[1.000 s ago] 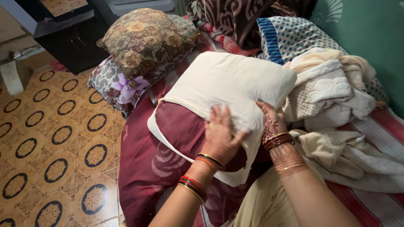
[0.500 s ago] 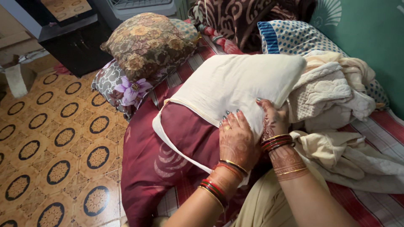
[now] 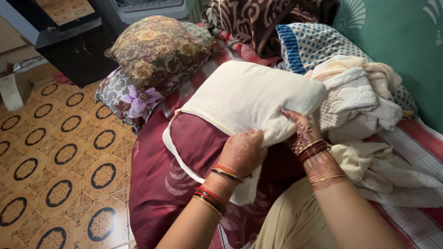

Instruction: The person inserts a maroon pillow into a white quilted pillowcase while seated on a bed. They align the corners, pull the case over the pillow, and repeatedly smooth and adjust the fabric to ensure a neat fit.

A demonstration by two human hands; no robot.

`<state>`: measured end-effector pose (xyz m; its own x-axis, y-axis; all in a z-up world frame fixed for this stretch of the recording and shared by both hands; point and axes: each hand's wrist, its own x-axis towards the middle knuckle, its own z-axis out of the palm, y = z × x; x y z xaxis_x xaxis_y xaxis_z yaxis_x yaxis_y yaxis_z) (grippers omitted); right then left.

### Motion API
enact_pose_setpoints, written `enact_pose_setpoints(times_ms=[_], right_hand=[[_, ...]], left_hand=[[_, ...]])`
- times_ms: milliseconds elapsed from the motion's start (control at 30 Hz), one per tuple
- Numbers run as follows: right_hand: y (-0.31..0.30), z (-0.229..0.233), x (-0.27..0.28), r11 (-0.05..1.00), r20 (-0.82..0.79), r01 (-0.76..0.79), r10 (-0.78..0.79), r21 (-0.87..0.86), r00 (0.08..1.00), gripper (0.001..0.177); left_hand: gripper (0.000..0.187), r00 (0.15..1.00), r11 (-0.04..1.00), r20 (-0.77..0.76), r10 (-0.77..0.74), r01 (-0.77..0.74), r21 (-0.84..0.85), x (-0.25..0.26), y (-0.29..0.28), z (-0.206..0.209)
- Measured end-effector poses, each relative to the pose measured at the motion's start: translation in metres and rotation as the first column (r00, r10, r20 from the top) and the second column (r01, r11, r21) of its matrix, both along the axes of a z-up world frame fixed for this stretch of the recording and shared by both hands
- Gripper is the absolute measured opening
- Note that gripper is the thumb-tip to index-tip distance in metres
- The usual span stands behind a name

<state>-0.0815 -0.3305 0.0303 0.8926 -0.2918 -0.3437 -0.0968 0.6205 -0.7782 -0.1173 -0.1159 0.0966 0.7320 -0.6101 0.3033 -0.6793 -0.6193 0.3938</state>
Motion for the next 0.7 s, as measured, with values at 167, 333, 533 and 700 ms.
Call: enact_pose_setpoints(times_ms=[167, 333, 533, 700], right_hand=[[-0.029, -0.003, 0.001, 0.977, 0.152, 0.074, -0.044, -0.198, 0.987, 0.035], [-0.056, -0.01, 0.037, 0.92, 0.134, 0.142, -0.099, -0.365, 0.986, 0.049], [-0.058, -0.031, 0.042, 0.175, 0.224, 0.232, -0.067, -0.957, 0.972, 0.068], [-0.003, 0.025, 0.013, -0.276, 0.451, 0.465, 0.117, -0.841, 0.885, 0.07]], left_hand=[[0.03, 0.998, 0.955, 0.056, 0.012, 0.005, -0.297, 0.019, 0.033, -0.008], [0.061, 0.83, 0.859, 0.232, 0.508, -0.506, -0.072, 0.065, 0.108, -0.048], [0.086, 0.607, 0.653, -0.356, 0.71, -0.757, 0.01, 0.116, 0.188, -0.111], [0.068, 0.598, 0.635, -0.433, 0.674, -0.769, -0.074, 0.114, 0.186, -0.114]])
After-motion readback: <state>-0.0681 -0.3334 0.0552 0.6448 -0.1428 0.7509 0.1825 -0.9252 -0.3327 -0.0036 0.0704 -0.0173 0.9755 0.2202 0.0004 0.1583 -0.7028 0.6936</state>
